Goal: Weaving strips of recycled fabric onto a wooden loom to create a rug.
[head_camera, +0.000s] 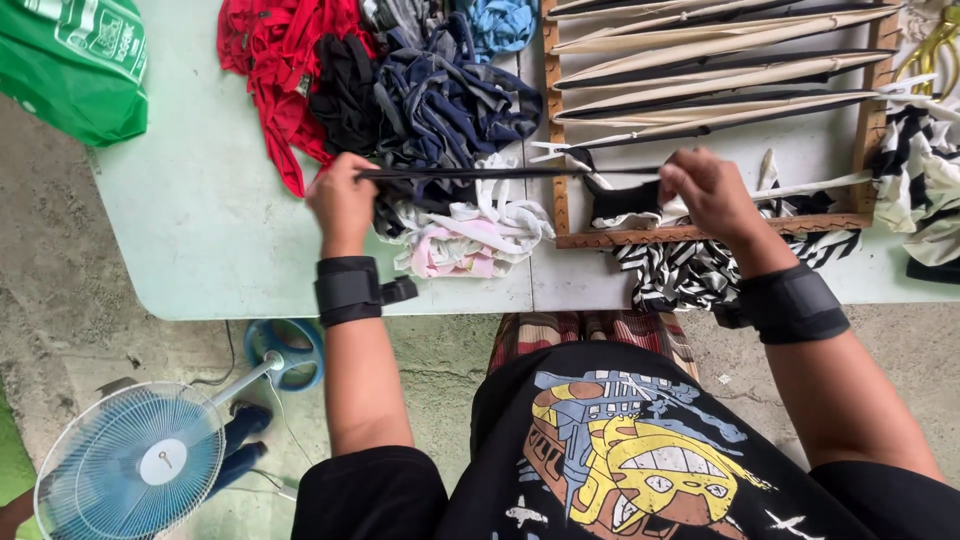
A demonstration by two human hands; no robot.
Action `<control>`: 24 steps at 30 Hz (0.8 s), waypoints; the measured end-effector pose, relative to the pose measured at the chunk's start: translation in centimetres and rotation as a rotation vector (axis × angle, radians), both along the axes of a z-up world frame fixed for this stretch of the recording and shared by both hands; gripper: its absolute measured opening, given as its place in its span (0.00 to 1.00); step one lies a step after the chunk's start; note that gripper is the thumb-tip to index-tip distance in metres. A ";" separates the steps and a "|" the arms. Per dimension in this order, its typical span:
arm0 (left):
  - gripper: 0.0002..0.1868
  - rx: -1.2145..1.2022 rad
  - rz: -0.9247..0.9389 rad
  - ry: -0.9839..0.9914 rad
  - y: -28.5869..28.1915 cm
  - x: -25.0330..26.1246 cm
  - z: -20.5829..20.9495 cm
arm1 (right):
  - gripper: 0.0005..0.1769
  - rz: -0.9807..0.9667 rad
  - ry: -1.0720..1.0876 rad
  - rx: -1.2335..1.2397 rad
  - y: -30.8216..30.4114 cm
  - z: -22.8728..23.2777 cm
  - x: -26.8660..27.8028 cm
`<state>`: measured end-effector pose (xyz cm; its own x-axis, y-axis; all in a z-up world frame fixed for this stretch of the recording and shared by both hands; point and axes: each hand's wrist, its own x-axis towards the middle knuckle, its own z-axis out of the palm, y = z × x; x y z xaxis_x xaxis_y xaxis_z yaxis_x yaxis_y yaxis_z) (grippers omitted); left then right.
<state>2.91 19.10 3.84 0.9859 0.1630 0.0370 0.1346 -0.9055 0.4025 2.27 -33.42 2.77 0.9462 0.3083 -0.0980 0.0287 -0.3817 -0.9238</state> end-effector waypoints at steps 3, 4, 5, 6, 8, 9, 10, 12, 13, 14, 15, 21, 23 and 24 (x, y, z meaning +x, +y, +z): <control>0.10 -0.126 -0.025 -0.303 3.1 2.6 0.8 | 0.16 0.091 0.025 -0.370 -0.4 0.9 -0.9; 0.10 -0.127 -0.026 -0.300 2.4 3.5 3.6 | 0.16 0.090 0.028 -0.371 -0.6 1.2 -1.0; 0.07 -0.313 0.034 -0.417 1.6 4.4 6.3 | 0.16 0.115 -0.034 -0.365 -0.8 1.5 -1.0; 0.08 -0.496 0.096 -0.535 0.9 5.2 9.1 | 0.16 0.142 -0.099 -0.356 -0.9 1.8 -1.0; 0.08 -0.481 0.048 -0.548 -1.4 5.8 13.0 | 0.16 0.096 -0.088 -0.314 -2.1 2.6 -0.5; 0.07 -0.467 -0.001 -0.561 -2.6 6.1 15.0 | 0.16 0.048 -0.077 -0.272 -2.7 3.0 -0.2; 0.07 -0.461 0.001 -0.564 -3.9 5.8 15.6 | 0.16 0.053 -0.080 -0.268 -4.2 3.1 0.2; 0.07 -0.447 -0.059 -0.380 -6.9 5.8 16.7 | 0.14 -0.081 -0.164 -0.266 -7.7 3.4 1.0; 0.07 -0.450 -0.061 -0.384 -8.4 5.5 15.9 | 0.14 -0.083 -0.168 -0.269 -9.7 3.4 1.3; 0.07 -0.441 -0.147 -0.253 -10.0 4.8 15.2 | 0.16 -0.109 -0.202 -0.229 -11.7 3.5 1.4; 0.09 -0.433 -0.235 -0.125 -11.5 4.2 14.5 | 0.17 -0.135 -0.235 -0.188 -13.8 3.5 1.6; 0.18 -0.130 -0.242 0.478 -19.6 -1.0 6.2 | 0.20 -0.183 -0.134 -0.265 -27.2 1.1 -0.2; 0.23 -0.175 -0.309 0.527 -23.3 -1.8 5.6 | 0.19 -0.216 0.015 -0.271 -28.7 1.1 -0.6; 0.29 -0.215 -0.365 0.584 -25.0 -2.7 5.5 | 0.18 -0.236 0.174 -0.263 -29.2 1.1 -0.9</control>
